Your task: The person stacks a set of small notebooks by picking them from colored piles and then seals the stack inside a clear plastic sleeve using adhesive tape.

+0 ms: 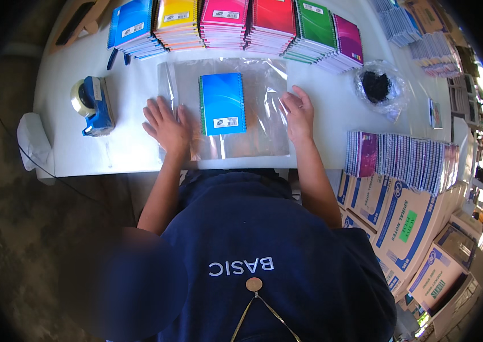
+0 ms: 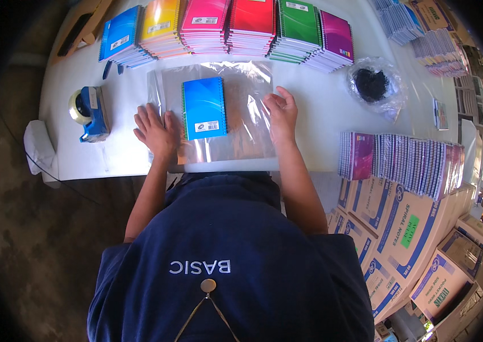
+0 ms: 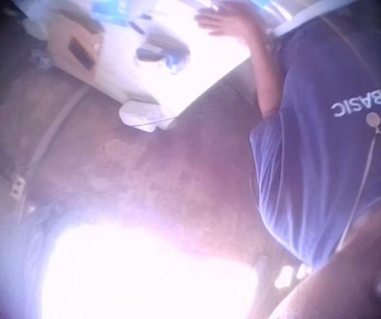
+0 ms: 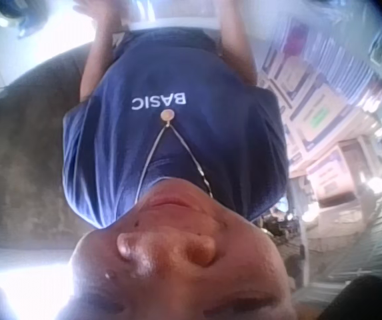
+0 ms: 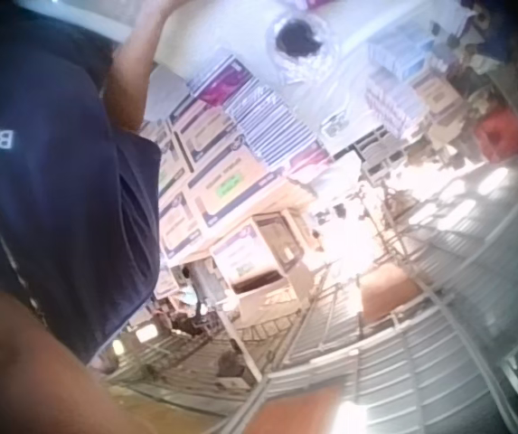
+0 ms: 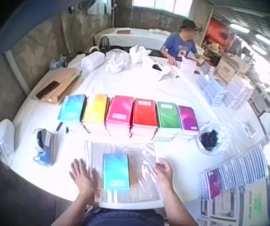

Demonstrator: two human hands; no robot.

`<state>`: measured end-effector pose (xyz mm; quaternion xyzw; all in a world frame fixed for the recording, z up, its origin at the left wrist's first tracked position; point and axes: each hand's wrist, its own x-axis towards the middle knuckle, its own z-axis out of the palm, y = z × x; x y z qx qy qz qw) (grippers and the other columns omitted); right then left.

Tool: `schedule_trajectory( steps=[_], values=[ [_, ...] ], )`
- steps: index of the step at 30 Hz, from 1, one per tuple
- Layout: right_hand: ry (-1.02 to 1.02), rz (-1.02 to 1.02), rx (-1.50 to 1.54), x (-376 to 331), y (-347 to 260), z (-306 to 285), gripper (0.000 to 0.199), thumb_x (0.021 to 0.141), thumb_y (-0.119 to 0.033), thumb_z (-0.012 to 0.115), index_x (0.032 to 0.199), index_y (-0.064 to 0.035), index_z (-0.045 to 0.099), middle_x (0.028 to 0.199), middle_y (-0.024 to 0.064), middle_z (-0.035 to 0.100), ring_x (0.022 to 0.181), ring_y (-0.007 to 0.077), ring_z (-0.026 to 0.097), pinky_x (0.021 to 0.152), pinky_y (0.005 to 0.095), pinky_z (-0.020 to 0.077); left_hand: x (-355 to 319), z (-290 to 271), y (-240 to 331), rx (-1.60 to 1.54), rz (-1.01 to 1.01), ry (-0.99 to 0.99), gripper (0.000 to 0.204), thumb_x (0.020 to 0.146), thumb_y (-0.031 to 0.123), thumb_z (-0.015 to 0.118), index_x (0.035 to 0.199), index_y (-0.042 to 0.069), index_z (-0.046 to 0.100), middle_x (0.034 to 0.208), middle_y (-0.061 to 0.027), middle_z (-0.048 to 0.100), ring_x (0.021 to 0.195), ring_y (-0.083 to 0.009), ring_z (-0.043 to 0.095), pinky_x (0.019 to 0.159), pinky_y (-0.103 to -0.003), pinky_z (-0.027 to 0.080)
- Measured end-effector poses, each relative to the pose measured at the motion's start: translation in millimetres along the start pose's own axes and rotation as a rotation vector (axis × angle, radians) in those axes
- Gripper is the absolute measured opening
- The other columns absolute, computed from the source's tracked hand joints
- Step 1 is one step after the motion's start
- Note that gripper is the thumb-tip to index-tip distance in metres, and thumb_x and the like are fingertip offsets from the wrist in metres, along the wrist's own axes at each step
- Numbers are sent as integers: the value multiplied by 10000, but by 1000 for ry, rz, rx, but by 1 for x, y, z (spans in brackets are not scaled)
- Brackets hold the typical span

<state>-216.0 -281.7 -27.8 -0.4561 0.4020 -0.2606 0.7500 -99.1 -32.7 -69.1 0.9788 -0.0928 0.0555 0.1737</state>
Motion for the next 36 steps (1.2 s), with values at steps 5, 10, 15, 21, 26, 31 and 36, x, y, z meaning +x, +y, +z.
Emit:
schedule_trajectory(
  steps=[5, 10, 15, 21, 26, 31, 36],
  values=[
    [-430, 276, -726, -15, -6, -23, 353, 812, -199, 682, 1058, 28, 568, 893, 117, 632, 781, 179, 606, 750, 299, 486, -6, -19, -7, -166, -97, -35, 635, 877, 386, 506, 1376, 31, 338, 1456, -215, 254, 1362, -376, 187, 1085, -530, 108],
    [-492, 630, -60, -42, -19, -26, 403, 900, -236, 558, 1196, 29, 494, 1116, 202, 594, 1018, 303, 605, 869, 424, 506, -59, -73, 17, -813, -344, -348, 437, 910, 313, 509, 1199, -14, 506, 1171, -170, 551, 1017, -266, 541, 892, -348, 413],
    [-588, 738, -63, -60, -22, -22, 427, 928, -167, 495, 1300, 23, 409, 1252, 193, 524, 1112, 314, 560, 900, 437, 496, -82, -73, 32, -1284, -1014, -1465, 665, 887, 617, 384, 1167, 33, 532, 1022, -103, 641, 845, -182, 597, 784, -280, 422],
    [-616, 933, 516, -39, 4, -45, 341, 960, -79, 396, 1271, 58, 420, 1259, 186, 524, 1130, 232, 558, 952, 385, 479, -65, -69, 53, -1429, -1116, -1264, 724, 869, 644, 397, 1187, 6, 520, 1034, -94, 642, 868, -175, 606, 762, -292, 458],
    [-478, 919, 437, -39, 2, -48, 330, 954, -75, 403, 1237, 93, 430, 1261, 191, 516, 1166, 239, 530, 990, 419, 451, -65, -67, 46, -1299, -943, -921, 651, 893, 569, 425, 1197, -1, 507, 1032, -84, 643, 858, -163, 612, 739, -296, 470],
    [-523, 995, 510, -34, 4, -56, 319, 945, -71, 426, 1237, 56, 451, 1170, 174, 579, 1092, 235, 581, 969, 409, 466, -68, -81, 45, -1404, -1262, -1115, 445, 947, 373, 406, 1177, 10, 522, 994, -72, 651, 790, -142, 615, 709, -297, 478],
    [-644, 957, 335, -34, -1, -59, 354, 941, -121, 462, 1261, 32, 453, 1043, 150, 632, 935, 224, 639, 888, 375, 501, -66, -58, 38, -1273, -1137, -898, 435, 950, 354, 411, 1135, -18, 541, 931, -116, 664, 772, -184, 644, 660, -294, 498]
  ],
)
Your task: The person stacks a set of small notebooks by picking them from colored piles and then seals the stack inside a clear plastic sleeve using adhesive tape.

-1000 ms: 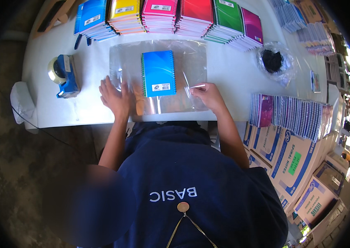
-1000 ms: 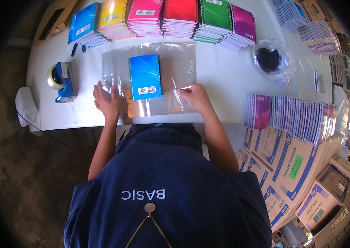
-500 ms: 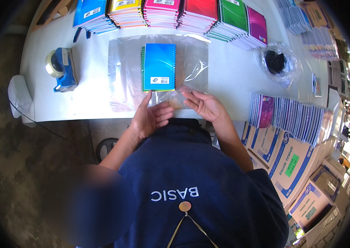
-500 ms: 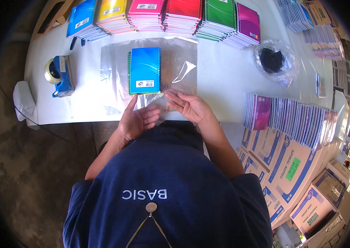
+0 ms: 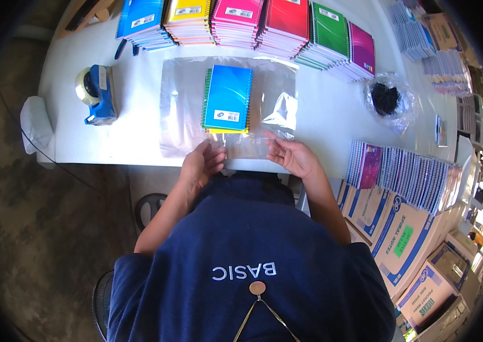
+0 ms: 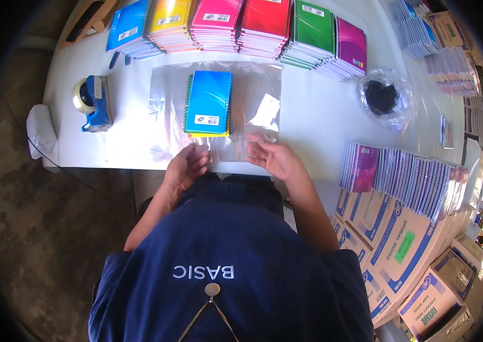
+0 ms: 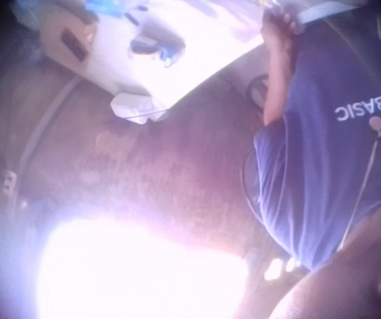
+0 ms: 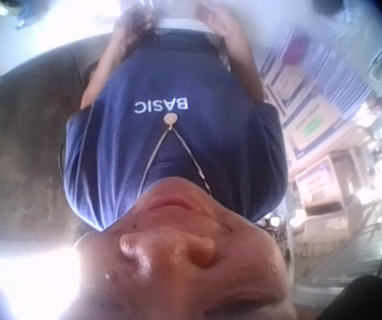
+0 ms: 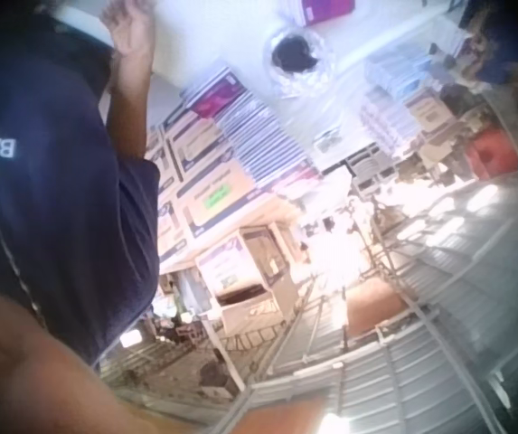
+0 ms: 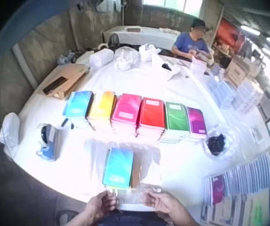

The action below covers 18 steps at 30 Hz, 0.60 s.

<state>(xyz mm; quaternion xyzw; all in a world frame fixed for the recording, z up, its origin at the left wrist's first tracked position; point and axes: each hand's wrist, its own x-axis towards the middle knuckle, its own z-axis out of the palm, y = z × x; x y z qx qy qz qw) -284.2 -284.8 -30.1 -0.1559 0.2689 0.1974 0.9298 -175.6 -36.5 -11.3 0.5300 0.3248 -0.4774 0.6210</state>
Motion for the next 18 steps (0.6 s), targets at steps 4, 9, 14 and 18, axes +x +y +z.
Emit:
schedule_trajectory(
  steps=[4, 9, 14, 18],
  values=[
    [355, -74, -634, -11, -10, 14, 394, 934, -220, 502, 1251, 14, 482, 981, 129, 637, 842, 206, 637, 802, 359, 524, 3, -25, -27, 584, 611, 29, 429, 945, 327, 452, 1144, -38, 557, 891, -117, 671, 716, -164, 649, 630, -274, 509],
    [552, -395, -973, 11, -30, 23, 411, 887, -289, 594, 1133, 39, 568, 872, 81, 636, 752, 124, 602, 656, 249, 491, 15, -55, 35, -30, 333, 123, 303, 886, 255, 564, 1008, -18, 618, 823, -92, 652, 710, -167, 632, 611, -276, 493],
    [489, -468, -1009, 34, -48, 48, 312, 854, -252, 640, 1010, 19, 648, 812, 48, 648, 701, 93, 578, 642, 224, 447, -3, -52, 75, 315, 603, -39, 145, 865, 185, 588, 865, 41, 612, 790, -41, 633, 746, -135, 585, 709, -267, 437],
    [350, -406, -1162, 32, -50, 70, 289, 835, -242, 660, 946, 24, 666, 796, 52, 661, 728, 117, 592, 702, 258, 449, -21, -50, 82, 637, 684, -190, 98, 844, 106, 594, 825, 10, 608, 769, -38, 621, 746, -138, 574, 755, -274, 451]
  ],
)
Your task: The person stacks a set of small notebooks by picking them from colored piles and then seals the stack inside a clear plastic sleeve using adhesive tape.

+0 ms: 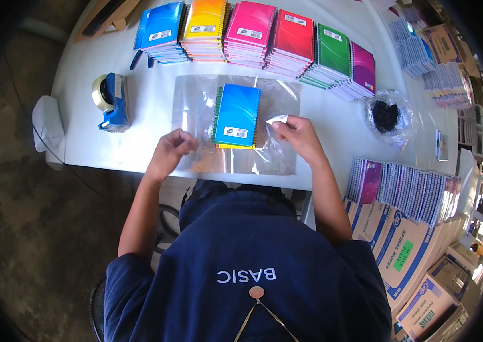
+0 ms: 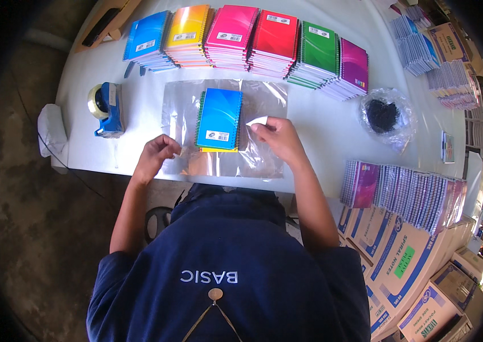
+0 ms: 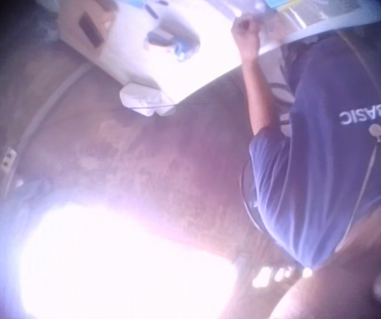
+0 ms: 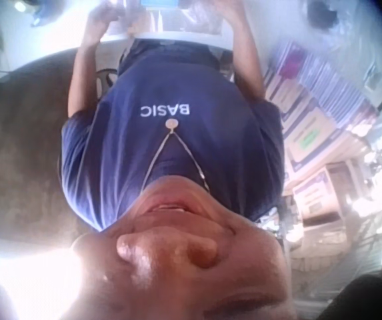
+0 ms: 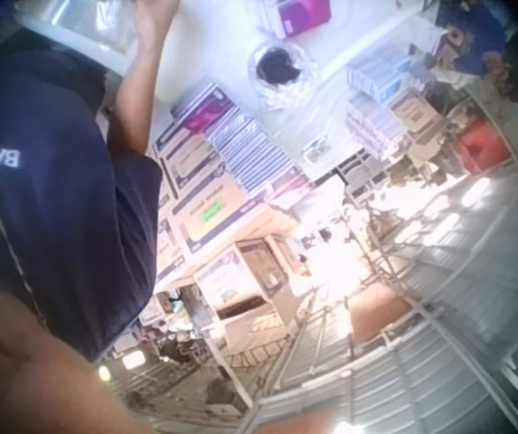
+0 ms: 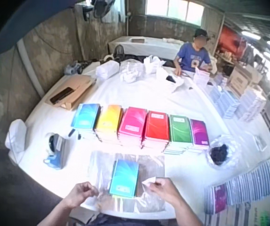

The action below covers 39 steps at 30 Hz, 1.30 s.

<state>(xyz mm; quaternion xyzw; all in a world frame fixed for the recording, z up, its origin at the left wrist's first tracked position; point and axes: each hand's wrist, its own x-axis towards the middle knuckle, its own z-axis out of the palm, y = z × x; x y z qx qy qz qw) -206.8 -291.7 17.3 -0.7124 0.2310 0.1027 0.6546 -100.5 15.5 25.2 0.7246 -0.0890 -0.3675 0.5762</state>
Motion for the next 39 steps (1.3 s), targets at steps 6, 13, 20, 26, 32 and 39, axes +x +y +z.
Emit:
schedule_trajectory(
  steps=[6, 13, 20, 26, 32, 39],
  values=[
    [52, -297, 20, 22, 15, 20, 194, 848, -180, 640, 866, 13, 629, 1287, 163, 510, 1026, 157, 554, 878, 297, 420, 43, 17, 4, 194, 354, 40, 47, 770, 69, 620, 755, 57, 578, 1292, -136, 487, 1188, -246, 469, 1003, -381, 346],
    [202, -560, 520, 33, 37, 71, 140, 873, -92, 571, 775, -5, 521, 1496, 179, 215, 1370, 216, 225, 1068, 331, 239, 40, 64, 1, 19, 435, -106, 96, 755, 42, 607, 727, 74, 521, 1520, -181, 135, 1392, -283, 204, 1083, -407, 207],
    [231, -632, 182, 19, 36, 97, 181, 899, -142, 525, 778, -23, 463, 1483, 236, 190, 1406, 358, 75, 1097, 440, 125, 42, 86, -9, 491, 587, 31, 90, 794, 129, 577, 763, 63, 525, 1509, -231, 87, 1404, -389, 48, 1093, -540, 67],
    [253, -630, 89, 17, 35, 102, 183, 903, -140, 508, 768, -35, 442, 1481, 243, 174, 1400, 399, 28, 1095, 464, 110, 41, 87, 5, 972, 514, -128, 595, 815, 282, 497, 1319, 19, 323, 1525, -157, 74, 1409, -341, 5, 1077, -605, 5],
    [206, -641, -506, 22, 25, 95, 106, 850, -80, 530, 780, -22, 478, 1468, 247, 206, 1394, 407, 53, 1096, 524, 75, 48, 75, 9, 352, 287, -281, 815, 829, 353, 352, 1455, 77, -91, 1538, -131, 21, 1421, -266, -27, 1083, -491, -138],
    [-138, -408, -625, 32, -7, 67, 229, 878, -226, 525, 732, -50, 523, 1495, 160, 197, 1413, 305, 70, 1081, 577, 5, 53, 44, 21, 301, 285, -237, 697, 820, 174, 451, 1450, 69, 174, 1503, -134, 212, 1385, -304, 200, 1119, -474, 75]
  ],
)
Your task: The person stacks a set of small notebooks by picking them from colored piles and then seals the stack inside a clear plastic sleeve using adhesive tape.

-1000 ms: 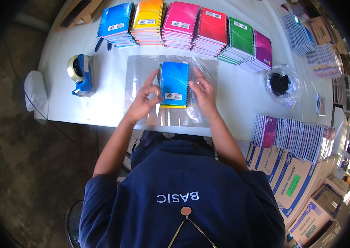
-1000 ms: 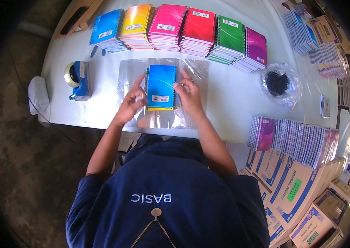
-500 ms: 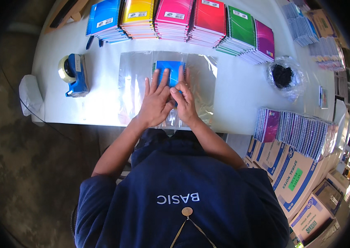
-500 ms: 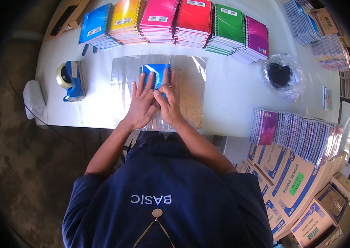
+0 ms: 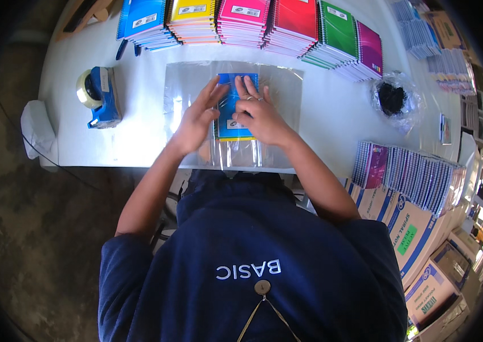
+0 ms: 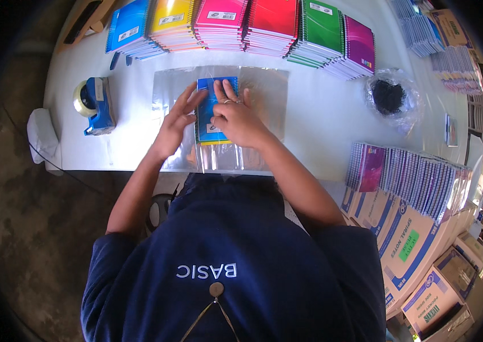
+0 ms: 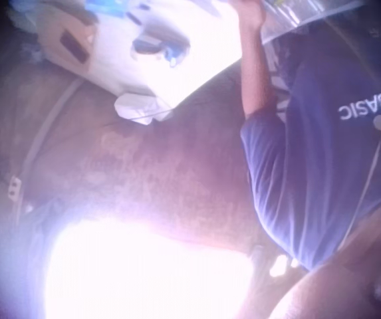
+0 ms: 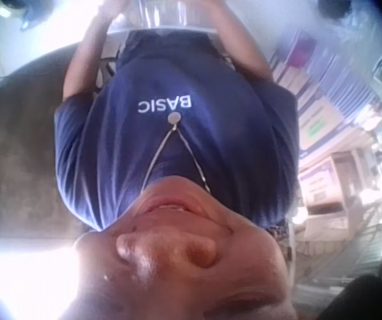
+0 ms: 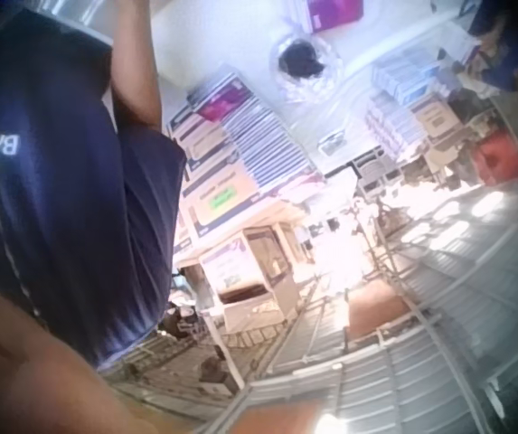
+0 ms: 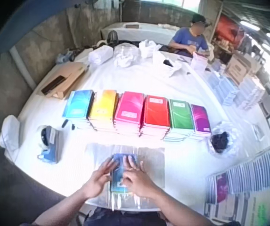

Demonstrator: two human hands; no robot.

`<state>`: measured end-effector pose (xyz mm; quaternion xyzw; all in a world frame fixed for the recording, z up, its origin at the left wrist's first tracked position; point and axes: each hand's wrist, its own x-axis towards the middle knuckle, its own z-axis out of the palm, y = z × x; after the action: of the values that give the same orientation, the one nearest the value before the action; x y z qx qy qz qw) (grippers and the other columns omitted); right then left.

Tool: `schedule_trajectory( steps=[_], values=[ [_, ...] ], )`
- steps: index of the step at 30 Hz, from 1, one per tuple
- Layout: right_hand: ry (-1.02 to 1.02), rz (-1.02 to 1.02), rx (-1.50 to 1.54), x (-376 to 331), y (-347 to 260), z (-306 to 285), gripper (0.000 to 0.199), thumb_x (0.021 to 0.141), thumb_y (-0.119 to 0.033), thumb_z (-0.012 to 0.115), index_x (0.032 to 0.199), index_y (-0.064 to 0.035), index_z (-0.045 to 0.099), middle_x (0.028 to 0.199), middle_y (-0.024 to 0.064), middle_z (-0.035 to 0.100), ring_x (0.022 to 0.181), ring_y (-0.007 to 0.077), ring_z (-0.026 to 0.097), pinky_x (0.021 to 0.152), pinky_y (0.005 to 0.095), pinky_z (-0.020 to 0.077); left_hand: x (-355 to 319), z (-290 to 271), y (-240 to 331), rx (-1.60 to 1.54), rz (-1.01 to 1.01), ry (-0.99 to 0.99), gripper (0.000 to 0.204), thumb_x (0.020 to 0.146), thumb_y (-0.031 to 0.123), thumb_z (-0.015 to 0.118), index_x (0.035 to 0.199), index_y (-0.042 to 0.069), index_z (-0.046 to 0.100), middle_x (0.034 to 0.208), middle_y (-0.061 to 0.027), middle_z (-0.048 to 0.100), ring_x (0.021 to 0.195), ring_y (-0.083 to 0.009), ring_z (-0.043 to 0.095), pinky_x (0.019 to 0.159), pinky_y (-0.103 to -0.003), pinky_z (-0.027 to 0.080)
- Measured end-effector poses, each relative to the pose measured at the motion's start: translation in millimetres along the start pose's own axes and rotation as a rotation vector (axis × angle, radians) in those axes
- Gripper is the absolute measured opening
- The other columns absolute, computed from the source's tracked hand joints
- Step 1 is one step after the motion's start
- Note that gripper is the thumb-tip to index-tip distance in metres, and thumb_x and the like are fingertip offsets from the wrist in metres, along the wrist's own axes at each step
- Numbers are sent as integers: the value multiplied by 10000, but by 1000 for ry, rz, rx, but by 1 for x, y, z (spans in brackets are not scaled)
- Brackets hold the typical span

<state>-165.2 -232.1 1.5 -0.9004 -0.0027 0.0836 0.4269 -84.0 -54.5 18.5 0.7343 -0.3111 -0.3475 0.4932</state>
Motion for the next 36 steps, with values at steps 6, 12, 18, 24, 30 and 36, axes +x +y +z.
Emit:
schedule_trajectory(
  steps=[6, 12, 18, 24, 30, 36],
  values=[
    [-65, 76, -43, 2, -9, -3, 252, 861, -262, 558, 706, -66, 524, 1516, 125, 146, 1418, 301, 38, 1058, 620, -26, -82, 68, -1, 547, 179, -65, 575, 769, 98, 598, 1319, 80, 433, 1351, -132, 441, 1295, -288, 356, 1095, -448, 212],
    [-174, 91, -113, 5, -18, -18, 184, 822, -256, 600, 726, -105, 644, 1512, 127, 164, 1411, 302, 90, 1074, 602, 8, -99, -56, -30, 394, -37, 1062, 385, 861, -40, 429, 1226, 41, 520, 1075, -102, 591, 853, -172, 555, 727, -302, 459],
    [-146, 32, -111, 6, -16, -20, 31, 759, -111, 659, 759, -108, 628, 1504, 143, 187, 1407, 310, 118, 1091, 557, 82, -102, -196, -40, -121, -654, 932, 561, 804, 483, 558, 1167, 56, 574, 971, -48, 500, 751, -136, 459, 620, -264, 363],
    [-98, 14, -97, 9, -12, -17, 288, 724, -21, 675, 936, -116, 506, 1497, 166, 205, 1400, 323, 143, 1089, 500, 147, -103, -218, -53, -181, -920, 766, 435, 834, 415, 580, 1040, 35, 631, 759, 10, 435, 565, -63, 322, 404, -207, 205],
    [-40, 46, 46, 10, -12, -17, 507, 671, 65, 676, 1090, -99, 442, 1487, 171, 233, 1377, 351, 202, 1090, 401, 236, -149, -187, -87, -879, -60, 573, 330, 885, 278, 577, 1077, 12, 619, 1209, -87, 465, 975, -201, 480, 858, -333, 373],
    [13, 32, 114, 6, -14, -20, 663, 664, -7, 721, 1233, -119, 399, 1421, 122, 369, 1257, 350, 399, 1018, 415, 335, -166, -178, -108, 150, -524, 1216, 216, 866, 184, 605, 931, -4, 689, 769, -58, 661, 641, -130, 586, 585, -269, 472]
  ],
)
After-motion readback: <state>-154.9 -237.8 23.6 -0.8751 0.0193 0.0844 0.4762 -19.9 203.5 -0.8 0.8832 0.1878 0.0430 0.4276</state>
